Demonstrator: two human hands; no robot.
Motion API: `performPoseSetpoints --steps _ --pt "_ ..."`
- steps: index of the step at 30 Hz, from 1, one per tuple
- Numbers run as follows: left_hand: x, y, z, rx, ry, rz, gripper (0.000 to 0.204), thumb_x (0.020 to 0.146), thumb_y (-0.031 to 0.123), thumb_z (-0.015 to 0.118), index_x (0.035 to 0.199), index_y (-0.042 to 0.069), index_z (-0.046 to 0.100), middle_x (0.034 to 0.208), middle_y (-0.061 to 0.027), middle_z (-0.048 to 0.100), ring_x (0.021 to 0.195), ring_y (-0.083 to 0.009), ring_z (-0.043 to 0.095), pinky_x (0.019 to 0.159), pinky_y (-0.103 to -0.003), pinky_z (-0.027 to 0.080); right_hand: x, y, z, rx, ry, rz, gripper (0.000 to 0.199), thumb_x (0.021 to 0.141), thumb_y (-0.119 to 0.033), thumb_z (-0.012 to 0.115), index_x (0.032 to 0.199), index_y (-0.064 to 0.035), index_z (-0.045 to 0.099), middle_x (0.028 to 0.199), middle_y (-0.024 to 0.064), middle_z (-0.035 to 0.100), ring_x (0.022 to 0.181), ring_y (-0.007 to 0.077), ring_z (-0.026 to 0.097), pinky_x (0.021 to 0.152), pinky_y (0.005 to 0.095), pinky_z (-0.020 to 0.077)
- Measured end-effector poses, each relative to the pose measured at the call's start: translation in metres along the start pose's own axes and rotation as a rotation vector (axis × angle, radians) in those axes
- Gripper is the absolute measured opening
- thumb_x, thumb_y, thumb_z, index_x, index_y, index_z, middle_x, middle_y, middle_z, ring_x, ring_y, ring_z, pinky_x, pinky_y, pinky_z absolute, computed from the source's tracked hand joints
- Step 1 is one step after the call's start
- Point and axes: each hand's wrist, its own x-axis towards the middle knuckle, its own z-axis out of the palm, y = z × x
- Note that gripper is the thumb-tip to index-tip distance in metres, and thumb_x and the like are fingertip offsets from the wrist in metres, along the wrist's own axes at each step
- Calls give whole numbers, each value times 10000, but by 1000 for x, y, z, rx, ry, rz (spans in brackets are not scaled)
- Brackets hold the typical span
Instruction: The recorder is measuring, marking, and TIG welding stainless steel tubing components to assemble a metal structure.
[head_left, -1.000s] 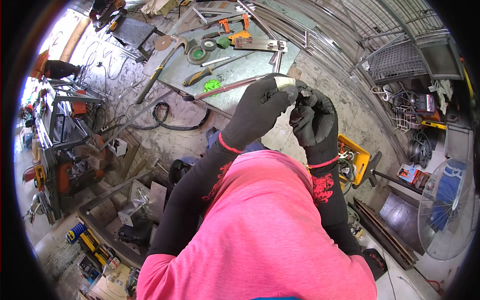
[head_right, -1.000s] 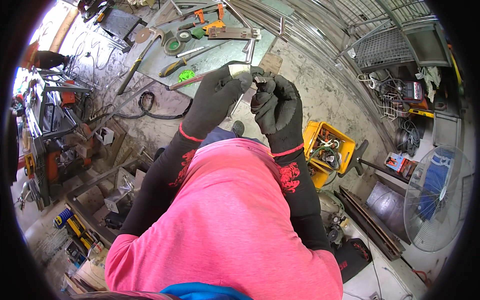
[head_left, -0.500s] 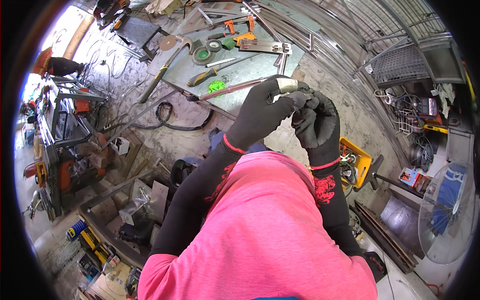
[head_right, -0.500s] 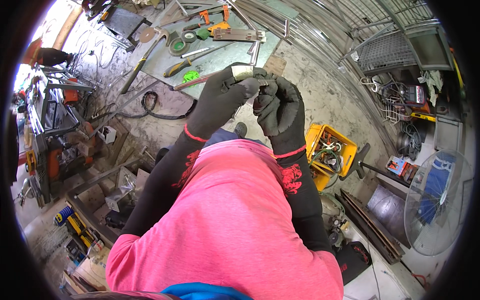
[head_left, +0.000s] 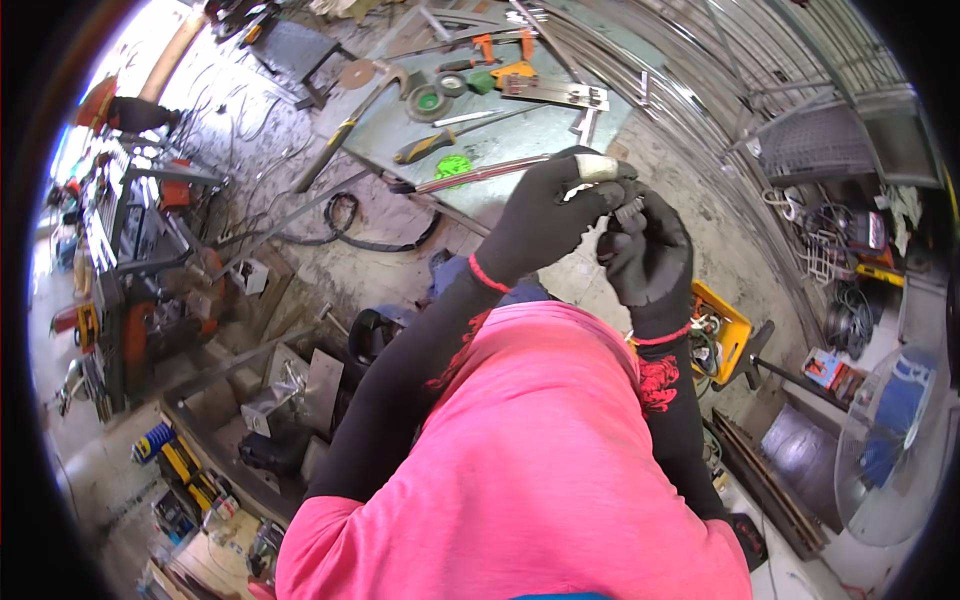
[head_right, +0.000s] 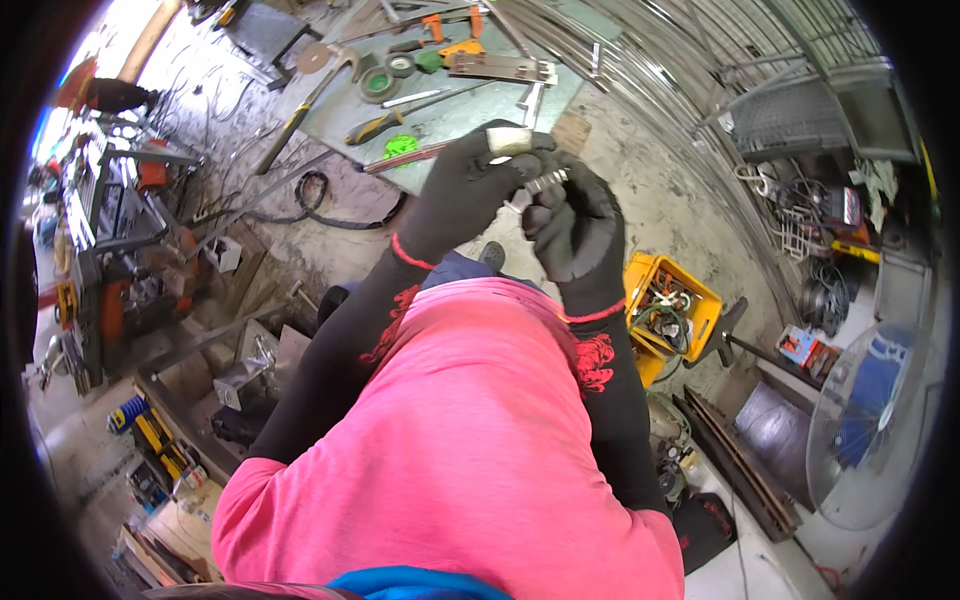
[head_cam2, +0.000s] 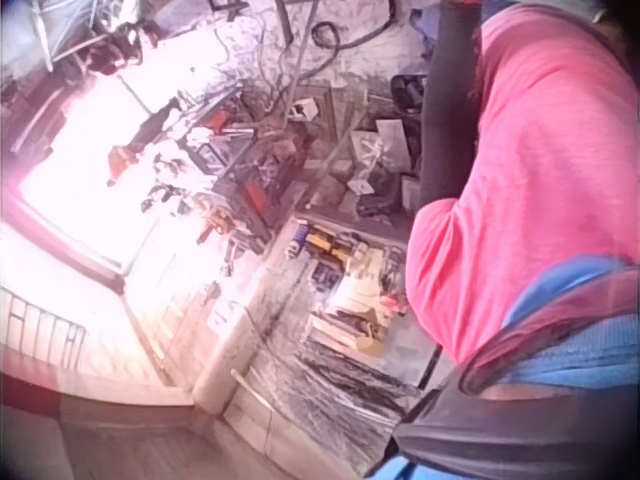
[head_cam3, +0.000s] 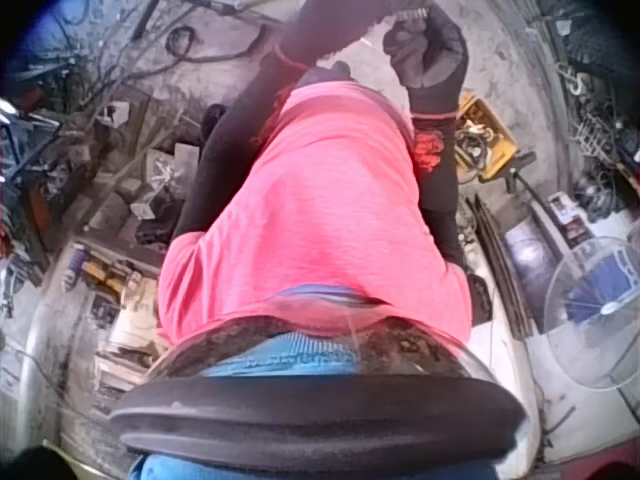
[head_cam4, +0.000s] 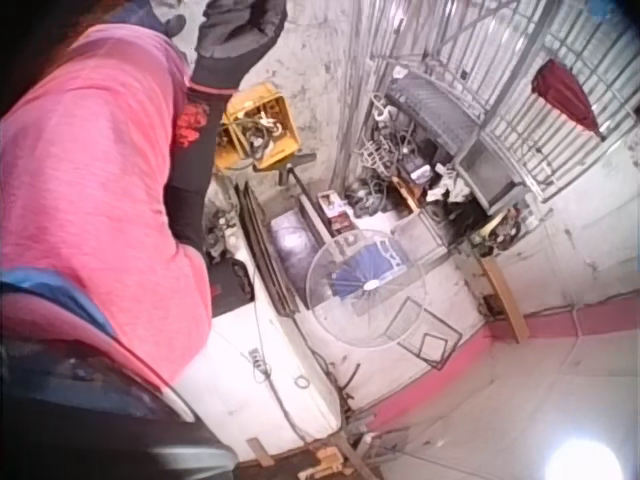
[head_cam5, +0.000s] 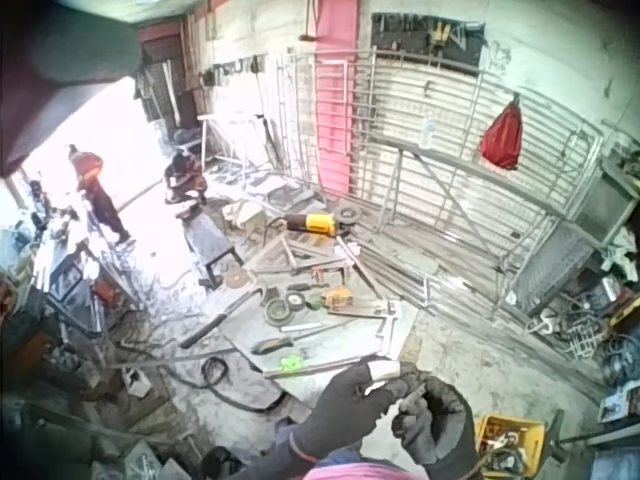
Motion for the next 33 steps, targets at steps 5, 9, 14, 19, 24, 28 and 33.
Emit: performPoseSetpoints --steps 5,9,14,19,24,28,33 --pt "-24 -8 -22 325 -34 -122 315 1058 292 655 948 -2 667 767 -31 637 753 -107 525 677 -347 484 -9 -17 -18 -672 -96 -175 398 1131 -324 595 1324 23 622 1072 158 714 928 231 689 830 420 580" --pt "-56 -20 -34 310 -125 -258 405 1090 365 620 1076 -26 725 863 -135 695 811 -179 620 779 -385 521 -20 -18 8 -913 -156 -99 389 1066 -224 705 1311 66 624 1034 160 744 818 214 713 779 380 584" --pt "-84 -34 -44 -91 -50 -329 349 1089 339 630 1137 12 744 858 -94 678 778 -161 598 746 -353 523 -18 -11 19 -1222 -94 25 367 1054 -209 718 1282 71 655 1026 146 770 768 178 723 729 316 572" --pt "-98 -13 -43 170 -156 -334 254 1051 256 705 1084 7 743 884 -94 719 769 -160 640 726 -358 540 -6 4 18 -1189 -212 101 343 1070 -257 708 1216 51 674 1002 121 772 783 168 734 693 301 567" --pt "-92 -79 -52 561 -42 227 155 977 154 756 1023 7 744 849 -129 729 728 -223 655 689 -378 546 5 32 18 -1061 -205 90 355 1072 -285 717 1225 34 681 1001 122 777 775 149 725 667 291 565" --pt "-88 -23 -67 726 -2 -3 309 878 204 832 1116 25 750 1046 -174 752 934 -346 735 811 -456 574 6 44 13 -922 -52 152 376 1097 -256 677 1316 45 626 1109 172 773 805 193 755 710 328 614" --pt "-58 -44 -136 1452 160 19 441 884 310 819 1232 54 728 1212 -186 711 1098 -371 678 917 -494 531 19 37 -14 -796 38 7 330 1079 -202 697 1317 -1 589 1064 159 767 805 213 761 720 345 631"
